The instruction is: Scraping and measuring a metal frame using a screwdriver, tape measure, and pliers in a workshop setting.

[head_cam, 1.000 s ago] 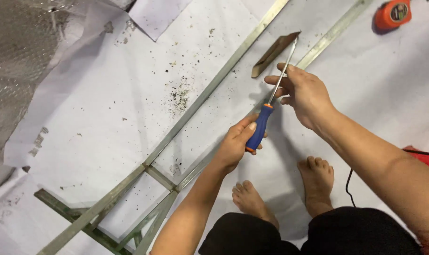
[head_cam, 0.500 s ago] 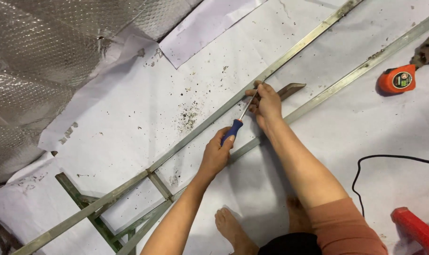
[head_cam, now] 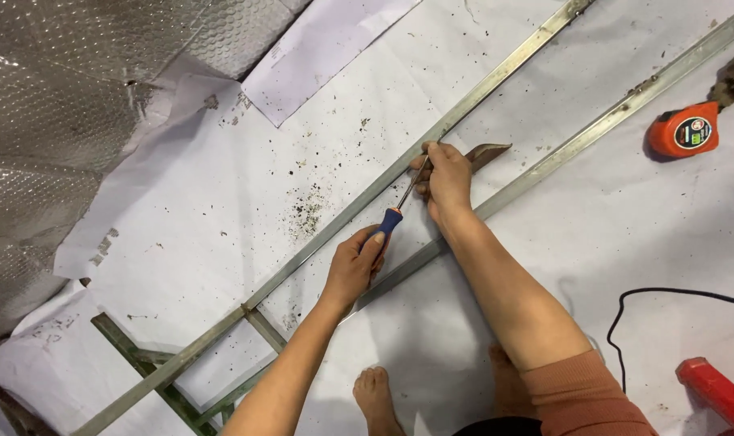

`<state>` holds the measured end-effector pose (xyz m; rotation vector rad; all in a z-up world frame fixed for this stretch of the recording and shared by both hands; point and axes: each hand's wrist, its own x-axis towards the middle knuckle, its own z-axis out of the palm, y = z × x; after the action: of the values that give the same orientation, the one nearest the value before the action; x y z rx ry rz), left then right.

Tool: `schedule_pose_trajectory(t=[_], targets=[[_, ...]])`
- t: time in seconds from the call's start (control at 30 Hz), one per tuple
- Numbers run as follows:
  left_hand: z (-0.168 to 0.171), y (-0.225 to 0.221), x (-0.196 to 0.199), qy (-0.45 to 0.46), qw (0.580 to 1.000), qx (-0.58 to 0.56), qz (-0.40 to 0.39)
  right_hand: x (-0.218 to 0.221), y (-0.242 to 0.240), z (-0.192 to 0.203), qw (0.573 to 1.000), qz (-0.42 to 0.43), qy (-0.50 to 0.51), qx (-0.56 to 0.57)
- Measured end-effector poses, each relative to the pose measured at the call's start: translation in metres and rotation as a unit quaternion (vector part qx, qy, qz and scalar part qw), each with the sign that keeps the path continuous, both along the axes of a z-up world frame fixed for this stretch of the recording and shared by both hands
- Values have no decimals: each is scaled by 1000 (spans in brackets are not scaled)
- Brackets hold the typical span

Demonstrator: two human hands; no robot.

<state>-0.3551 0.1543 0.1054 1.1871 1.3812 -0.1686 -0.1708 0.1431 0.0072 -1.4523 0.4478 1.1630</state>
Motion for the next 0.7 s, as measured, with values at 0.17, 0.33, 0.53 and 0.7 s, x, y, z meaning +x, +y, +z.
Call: schedule_pose_trajectory(t=[0.17,0.33,0.53,0.7], targets=[[2,-1,2,-31,996,-54,57,1,2,-3,1000,-2,-10,5],[-1,-5,3,-27,993,-88,78,5,2,10,1000,-3,-16,-3],[-1,-5,11,-41,996,-63,58,7,6,5,999,0,-48,-11],[-6,-8,-1,-35,996,-66,44,2,1,-1,998,16,-51,-13]])
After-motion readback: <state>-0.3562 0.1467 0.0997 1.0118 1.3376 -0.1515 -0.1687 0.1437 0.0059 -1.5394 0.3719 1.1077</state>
